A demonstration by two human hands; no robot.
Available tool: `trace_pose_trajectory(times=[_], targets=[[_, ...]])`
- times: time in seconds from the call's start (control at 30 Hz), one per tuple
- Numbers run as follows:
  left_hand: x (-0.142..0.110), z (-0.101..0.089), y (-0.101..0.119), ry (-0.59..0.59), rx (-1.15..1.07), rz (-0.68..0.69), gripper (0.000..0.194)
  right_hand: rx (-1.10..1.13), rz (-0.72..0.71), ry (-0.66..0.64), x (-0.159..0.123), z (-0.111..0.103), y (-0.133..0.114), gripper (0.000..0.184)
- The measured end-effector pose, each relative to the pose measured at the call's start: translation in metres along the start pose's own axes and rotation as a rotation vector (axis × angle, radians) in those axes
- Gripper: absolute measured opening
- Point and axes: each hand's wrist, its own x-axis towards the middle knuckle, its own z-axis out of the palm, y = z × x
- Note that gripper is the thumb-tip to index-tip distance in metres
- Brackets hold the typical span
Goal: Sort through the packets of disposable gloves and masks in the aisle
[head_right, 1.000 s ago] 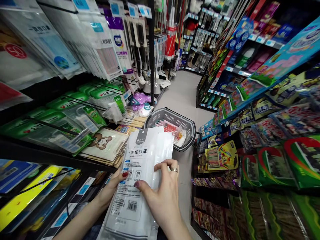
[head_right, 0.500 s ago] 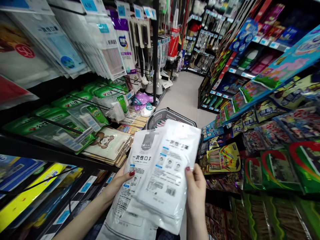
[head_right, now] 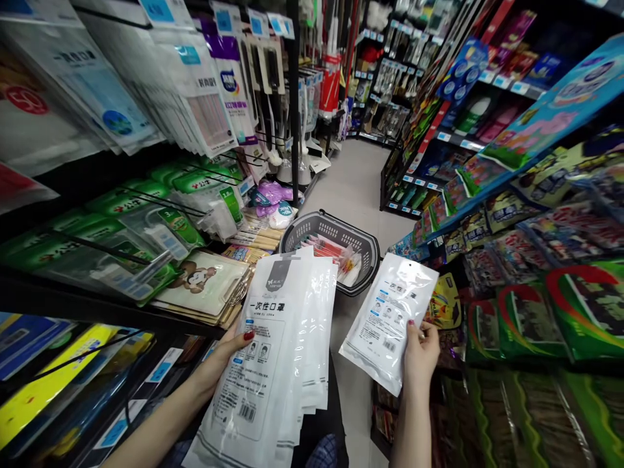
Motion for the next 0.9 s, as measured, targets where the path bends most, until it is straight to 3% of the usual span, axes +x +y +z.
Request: trace_pose_trajectory(times=[0.17,0.4,0.7,0.8,0.9], targets=[[-0.001,-0.002,0.000,0.055,-0.020,-0.034,0.082,0.046,0.146,-0.272,-0.013,0.029,0.022,0.037],[0.004,-0.005,-0.003,0.099,-0.043,-0.001,0.073,0.142,0.170,-0.624,-0.062,0.065,0.006,0.033],[0.005,-0.011,-0.006,0.218,-0.106,-0.070,0.042,0.221,0.167,-0.631,-0.099,0.082,-0.016,0.022],[0.004,-0.010,-0.006,0.219,-0.104,-0.060,0.043,0.233,0.207,-0.667,-0.111,0.086,-0.028,0.020],[0.002,-0.007,-0.004,0.169,-0.069,-0.023,0.057,0.239,0.206,-0.747,-0.110,0.091,-0.034,0.024]])
